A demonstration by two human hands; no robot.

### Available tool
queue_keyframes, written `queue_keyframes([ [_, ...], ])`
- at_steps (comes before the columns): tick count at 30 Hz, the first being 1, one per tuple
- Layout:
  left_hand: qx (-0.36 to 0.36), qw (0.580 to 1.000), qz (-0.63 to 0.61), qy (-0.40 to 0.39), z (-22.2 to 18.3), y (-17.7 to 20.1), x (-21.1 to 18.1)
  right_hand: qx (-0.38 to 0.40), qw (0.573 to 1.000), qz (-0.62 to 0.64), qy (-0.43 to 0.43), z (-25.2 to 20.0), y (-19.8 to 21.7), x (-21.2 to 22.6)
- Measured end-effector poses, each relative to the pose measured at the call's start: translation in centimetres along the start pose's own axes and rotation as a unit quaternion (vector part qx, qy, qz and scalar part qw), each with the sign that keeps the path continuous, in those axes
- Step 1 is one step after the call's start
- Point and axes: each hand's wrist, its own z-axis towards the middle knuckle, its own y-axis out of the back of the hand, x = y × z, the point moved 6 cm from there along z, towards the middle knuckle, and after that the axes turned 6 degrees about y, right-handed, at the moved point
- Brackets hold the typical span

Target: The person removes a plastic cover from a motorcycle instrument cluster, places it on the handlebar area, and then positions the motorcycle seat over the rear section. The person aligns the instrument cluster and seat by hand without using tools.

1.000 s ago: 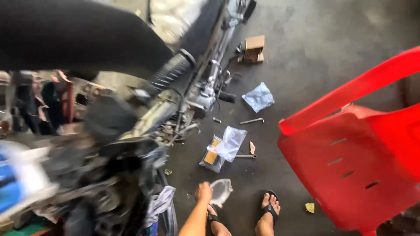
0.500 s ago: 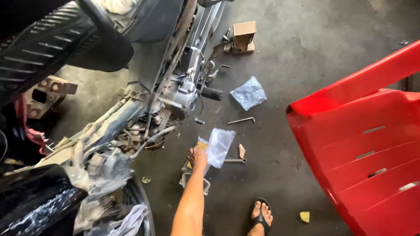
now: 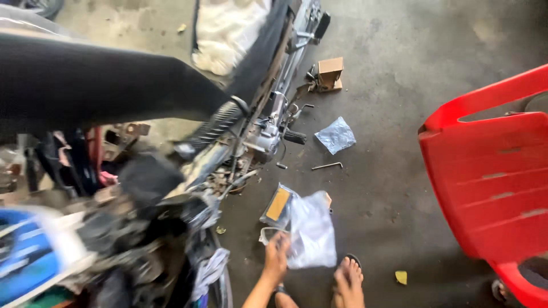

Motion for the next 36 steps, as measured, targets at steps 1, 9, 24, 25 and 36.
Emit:
queue_keyframes([
  [1, 0.032, 0.992, 0.08, -0.092, -3.3, -0.2, -2.9, 0.004, 1.0, 0.009, 0.0, 0.1, -2.9, 3.5],
  [9, 0.183, 0.983, -0.007, -0.013, -21.4, -2.8, -27.7, 0.109, 0.987, -0.116, 0.006, -12.2, -16.7, 22.5],
  [24, 0.054, 0.943, 0.211, -0.252, -40.5, 0.4, -52.2, 0.141, 0.808, -0.442, 0.364, -41.5, -35.7, 36.9],
  [25, 0.051, 0.933, 0.221, -0.279, -41.3, 0.6, -52.8, 0.21, 0.816, -0.457, 0.285, -41.8, -36.5, 35.7],
  [36, 0.012, 0.931, 0.219, -0.293, -44.4, 4.1, -54.5, 0.343, 0.634, -0.591, 0.362, -47.6, -43.6, 35.0],
])
